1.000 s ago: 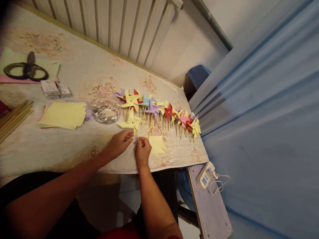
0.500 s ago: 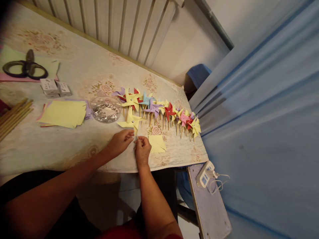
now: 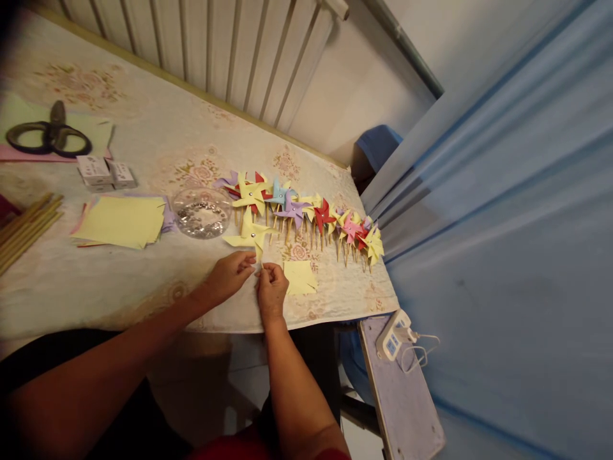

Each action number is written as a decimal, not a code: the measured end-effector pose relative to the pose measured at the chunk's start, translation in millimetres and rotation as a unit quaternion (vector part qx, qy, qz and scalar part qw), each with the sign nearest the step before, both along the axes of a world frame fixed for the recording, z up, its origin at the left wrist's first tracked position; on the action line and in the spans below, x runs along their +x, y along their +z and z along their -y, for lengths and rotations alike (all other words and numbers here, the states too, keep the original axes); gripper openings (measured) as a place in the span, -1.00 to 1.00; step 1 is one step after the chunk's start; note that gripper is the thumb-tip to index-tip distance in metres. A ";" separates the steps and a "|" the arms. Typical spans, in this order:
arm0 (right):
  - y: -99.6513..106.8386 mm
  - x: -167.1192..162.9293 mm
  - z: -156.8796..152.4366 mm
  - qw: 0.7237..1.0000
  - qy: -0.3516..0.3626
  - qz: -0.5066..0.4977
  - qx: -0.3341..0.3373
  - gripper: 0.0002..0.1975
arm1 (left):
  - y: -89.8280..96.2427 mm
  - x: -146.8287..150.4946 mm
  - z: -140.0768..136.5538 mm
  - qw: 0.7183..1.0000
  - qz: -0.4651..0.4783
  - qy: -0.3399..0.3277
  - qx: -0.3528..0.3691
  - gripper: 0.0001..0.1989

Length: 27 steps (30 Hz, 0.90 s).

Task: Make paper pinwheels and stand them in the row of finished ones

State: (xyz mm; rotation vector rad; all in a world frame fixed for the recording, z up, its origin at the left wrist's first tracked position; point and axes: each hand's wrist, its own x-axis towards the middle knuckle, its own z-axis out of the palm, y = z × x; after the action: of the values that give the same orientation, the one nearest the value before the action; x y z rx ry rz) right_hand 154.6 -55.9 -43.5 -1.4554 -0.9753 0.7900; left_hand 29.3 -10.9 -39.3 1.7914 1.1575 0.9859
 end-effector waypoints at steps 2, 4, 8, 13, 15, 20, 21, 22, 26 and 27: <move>-0.6 0.0 -0.4 1.000 -0.002 0.003 0.000 -0.88 | 0.2 -5.4 3.2 0.999 -0.030 0.006 0.013 -0.67; -1.9 0.1 -1.2 1.000 -0.007 0.007 0.001 -0.88 | -0.9 -12.2 6.7 0.997 -0.063 0.025 0.027 -0.70; -6.0 -0.2 -3.5 1.000 -0.013 0.013 0.007 -0.88 | -5.0 -29.0 11.8 0.983 -0.134 0.105 0.063 -0.72; -9.0 -1.7 -6.3 1.000 -0.009 0.012 0.012 -0.88 | -9.4 -56.5 17.7 0.953 -0.222 0.181 0.096 -0.72; -9.3 -2.3 -7.1 1.000 -0.006 0.006 0.010 -0.87 | -10.4 -65.8 23.5 0.942 -0.258 0.191 0.103 -0.72; -11.2 -2.2 -8.6 1.000 0.009 0.003 0.026 -0.84 | -7.6 -72.8 43.3 0.898 -0.370 0.205 0.124 -0.71; -11.7 -1.9 -9.0 0.999 0.012 0.002 0.030 -0.83 | -6.3 -72.3 45.9 0.891 -0.382 0.210 0.124 -0.70; -12.2 -1.5 -9.4 0.999 0.014 0.000 0.034 -0.82 | -5.1 -71.7 47.6 0.887 -0.390 0.215 0.123 -0.70; -13.1 0.5 -11.6 0.999 0.025 0.000 0.036 -0.75 | -2.9 -71.1 46.7 0.883 -0.395 0.228 0.108 -0.70; -13.4 0.9 -12.3 0.999 0.028 0.003 0.034 -0.75 | -3.0 -71.2 45.7 0.881 -0.401 0.228 0.106 -0.69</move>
State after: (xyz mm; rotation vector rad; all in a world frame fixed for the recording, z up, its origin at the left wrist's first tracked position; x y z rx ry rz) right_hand 155.5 -43.6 -56.9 -1.3777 -1.0415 0.7873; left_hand -41.9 -56.5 -42.2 2.2447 2.1248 0.6138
